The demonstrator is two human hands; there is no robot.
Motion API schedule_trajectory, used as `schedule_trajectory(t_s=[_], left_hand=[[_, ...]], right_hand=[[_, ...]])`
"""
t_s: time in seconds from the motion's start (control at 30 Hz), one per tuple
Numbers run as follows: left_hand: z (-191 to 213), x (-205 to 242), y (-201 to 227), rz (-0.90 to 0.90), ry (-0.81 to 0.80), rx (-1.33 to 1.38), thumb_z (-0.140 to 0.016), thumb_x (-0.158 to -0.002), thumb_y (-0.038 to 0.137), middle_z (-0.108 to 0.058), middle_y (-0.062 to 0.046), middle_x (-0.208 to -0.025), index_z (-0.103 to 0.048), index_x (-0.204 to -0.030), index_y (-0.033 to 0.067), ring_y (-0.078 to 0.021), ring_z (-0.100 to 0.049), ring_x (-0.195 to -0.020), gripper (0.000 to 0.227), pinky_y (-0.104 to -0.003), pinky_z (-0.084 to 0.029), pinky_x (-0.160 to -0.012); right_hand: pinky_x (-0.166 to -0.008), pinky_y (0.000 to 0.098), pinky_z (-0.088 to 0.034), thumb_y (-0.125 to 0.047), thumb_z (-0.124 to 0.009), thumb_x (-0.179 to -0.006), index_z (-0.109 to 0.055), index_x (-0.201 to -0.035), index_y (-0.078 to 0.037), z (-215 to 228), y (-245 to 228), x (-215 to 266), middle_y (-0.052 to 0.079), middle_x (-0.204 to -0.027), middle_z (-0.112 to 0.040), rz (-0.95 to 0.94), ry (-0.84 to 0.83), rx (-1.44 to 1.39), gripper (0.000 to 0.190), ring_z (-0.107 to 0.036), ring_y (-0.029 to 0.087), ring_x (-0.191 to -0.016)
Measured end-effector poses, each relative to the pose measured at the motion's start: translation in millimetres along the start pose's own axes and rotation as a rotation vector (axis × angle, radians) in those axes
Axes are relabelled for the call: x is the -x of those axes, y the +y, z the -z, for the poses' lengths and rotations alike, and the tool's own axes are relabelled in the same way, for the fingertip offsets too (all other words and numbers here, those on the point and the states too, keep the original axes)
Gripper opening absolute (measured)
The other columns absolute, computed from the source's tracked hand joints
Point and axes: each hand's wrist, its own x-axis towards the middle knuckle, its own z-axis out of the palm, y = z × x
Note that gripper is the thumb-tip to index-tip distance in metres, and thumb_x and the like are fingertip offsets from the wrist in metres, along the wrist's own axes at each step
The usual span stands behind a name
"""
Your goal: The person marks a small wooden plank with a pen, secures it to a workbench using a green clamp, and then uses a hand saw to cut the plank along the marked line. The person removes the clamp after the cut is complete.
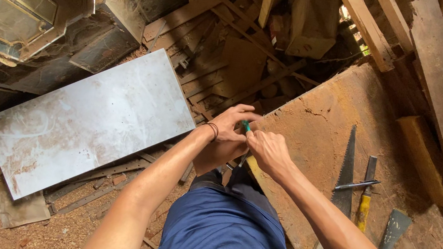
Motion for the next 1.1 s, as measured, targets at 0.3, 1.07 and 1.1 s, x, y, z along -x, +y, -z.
schedule_trajectory(t_s=[0.3, 1.07, 1.1], left_hand=[[-19.9, -4.3, 3.8, -0.038, -0.113, -0.212, -0.084, -0.076, 0.025, -0.057, 0.0, -0.147, -0.081, -0.099, 0.0199, -0.0365, -0.044, -0.141, 0.024, -0.049, -0.04, -0.116], [-19.7, -5.3, -13.5, -0.178, -0.155, -0.251, -0.079, -0.084, 0.024, -0.068, 0.003, -0.134, -0.078, -0.108, 0.0175, -0.0276, -0.057, -0.129, 0.024, -0.044, -0.038, -0.122], [-20.3, -6.3, -13.1, -0.188, -0.141, -0.261, -0.079, -0.083, 0.024, -0.066, 0.003, -0.138, -0.078, -0.108, 0.0172, -0.0301, -0.056, -0.128, 0.027, -0.044, -0.037, -0.118]], right_hand=[[-0.043, 0.0353, -0.049, -0.004, -0.064, -0.091, -0.065, -0.106, -0.002, -15.8, 1.5, -3.2, 0.012, -0.077, -0.067, -0.099, -0.088, 0.007, 0.015, -0.066, 0.019, -0.058], [-0.046, 0.0394, -0.055, -0.008, -0.068, -0.079, -0.068, -0.088, 0.001, -0.6, -2.3, -4.7, 0.017, -0.081, -0.071, -0.123, 0.233, -0.137, 0.013, -0.07, 0.028, -0.062], [-0.047, 0.039, -0.055, -0.007, -0.068, -0.081, -0.069, -0.084, 0.0, -5.3, -0.7, -5.4, 0.017, -0.082, -0.071, -0.123, 0.187, -0.14, 0.007, -0.069, 0.027, -0.062]])
